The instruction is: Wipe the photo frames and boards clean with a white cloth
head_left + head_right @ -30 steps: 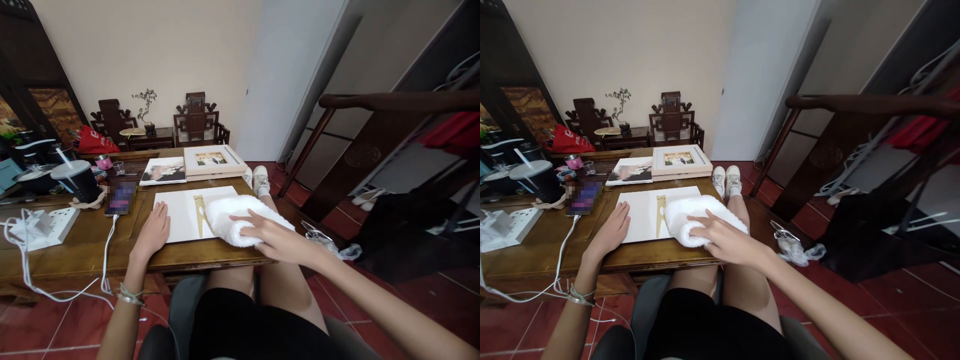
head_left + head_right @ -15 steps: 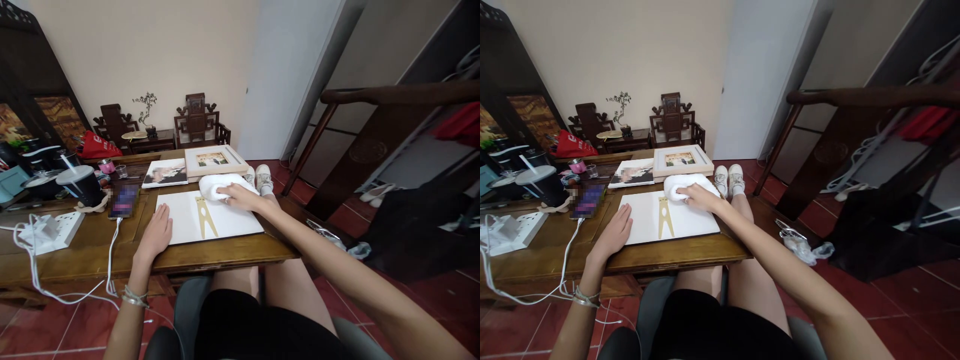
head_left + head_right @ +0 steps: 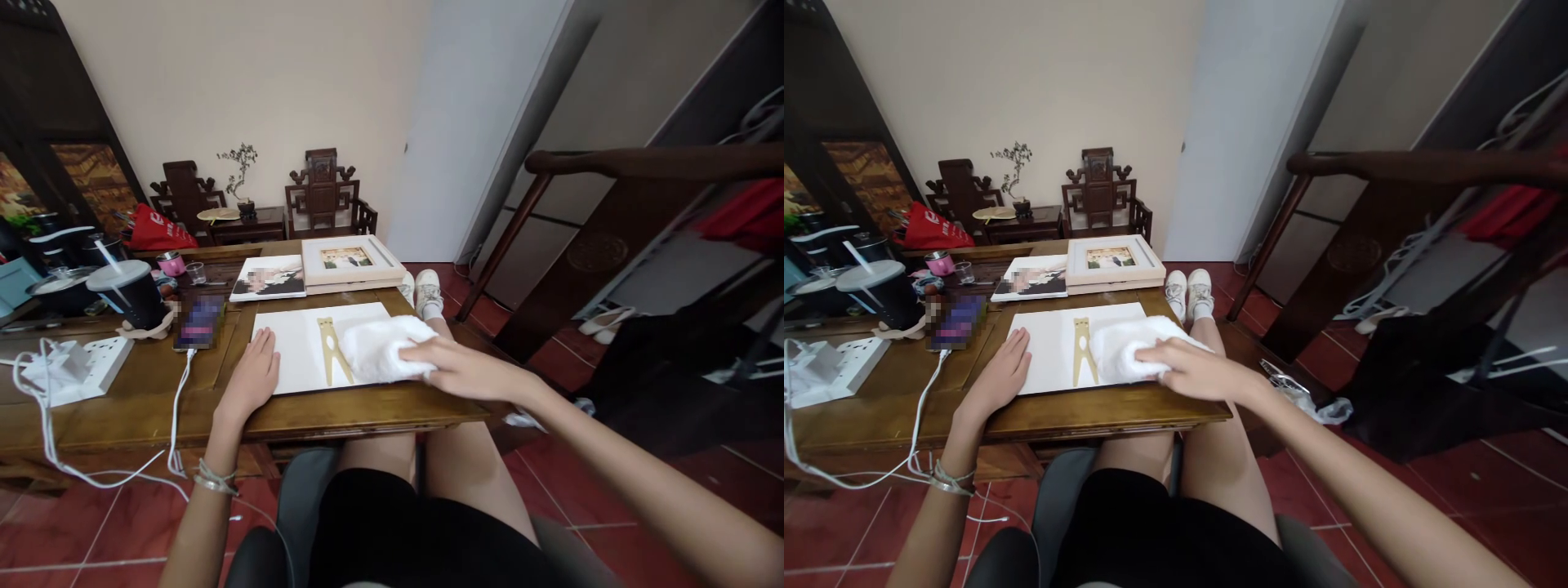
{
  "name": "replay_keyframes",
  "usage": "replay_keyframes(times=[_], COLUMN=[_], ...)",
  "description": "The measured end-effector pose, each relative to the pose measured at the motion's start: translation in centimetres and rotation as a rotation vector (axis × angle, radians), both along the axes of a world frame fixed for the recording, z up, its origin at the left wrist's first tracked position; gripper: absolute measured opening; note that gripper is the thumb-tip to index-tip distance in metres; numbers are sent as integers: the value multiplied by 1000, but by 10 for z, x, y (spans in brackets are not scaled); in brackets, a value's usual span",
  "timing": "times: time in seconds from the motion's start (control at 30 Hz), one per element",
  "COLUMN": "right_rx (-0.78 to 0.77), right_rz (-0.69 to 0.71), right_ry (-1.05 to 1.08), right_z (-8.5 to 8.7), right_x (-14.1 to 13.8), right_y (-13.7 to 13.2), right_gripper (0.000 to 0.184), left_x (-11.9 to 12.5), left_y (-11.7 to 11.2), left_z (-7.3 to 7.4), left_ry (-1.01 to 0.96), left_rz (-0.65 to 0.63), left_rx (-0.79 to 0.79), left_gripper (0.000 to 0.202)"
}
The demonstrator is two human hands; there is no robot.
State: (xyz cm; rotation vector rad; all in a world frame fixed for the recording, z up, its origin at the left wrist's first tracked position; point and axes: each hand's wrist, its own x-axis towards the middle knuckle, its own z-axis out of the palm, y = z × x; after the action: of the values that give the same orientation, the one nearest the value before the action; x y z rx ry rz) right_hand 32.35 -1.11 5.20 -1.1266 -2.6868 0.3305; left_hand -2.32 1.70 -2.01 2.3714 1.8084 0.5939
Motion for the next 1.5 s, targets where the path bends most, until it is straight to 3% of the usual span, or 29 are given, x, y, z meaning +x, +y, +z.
replay_keyframes(times=[0.2, 0.33, 0.47, 0.73, 0.83, 0.97, 1.17, 1.27, 1.37, 1.5], right_rx=[-51, -32, -42, -15, -13, 11, 116, 138, 152, 140], right_rz=[40, 7, 37, -12, 29, 13, 25, -21, -52, 22], right_ry=[108, 147, 134, -25, -17, -52, -45, -10, 4, 21], right_z=[4, 2, -3, -9, -6, -5, -11, -15, -20, -25], right_x=[-24, -30, -24, -1, -2, -6, -30, -49, -61, -50], right_y=[96, 125, 107, -27, -55, -36, 58, 90, 97, 61], right_gripper=[22, 22, 17, 38, 42, 38, 29, 29, 38, 42], left_x=[0, 2, 3, 2, 1, 1, 2, 1, 0, 0], left_y=[0, -1, 0, 1, 1, 1, -1, -1, -1, 1], left_z=[1, 3, 2, -1, -2, -2, 3, 3, 1, -1], left_ry=[-4, -1, -7, -13, -20, -29, -9, -13, -23, -24], left_rz=[-3, 9, 24, 9, 7, -5, 2, -2, -3, -3], left_rx=[7, 2, -3, 12, 21, 28, -6, 1, 13, 18], left_gripper=[56, 56, 56, 55, 54, 54, 56, 56, 54, 54])
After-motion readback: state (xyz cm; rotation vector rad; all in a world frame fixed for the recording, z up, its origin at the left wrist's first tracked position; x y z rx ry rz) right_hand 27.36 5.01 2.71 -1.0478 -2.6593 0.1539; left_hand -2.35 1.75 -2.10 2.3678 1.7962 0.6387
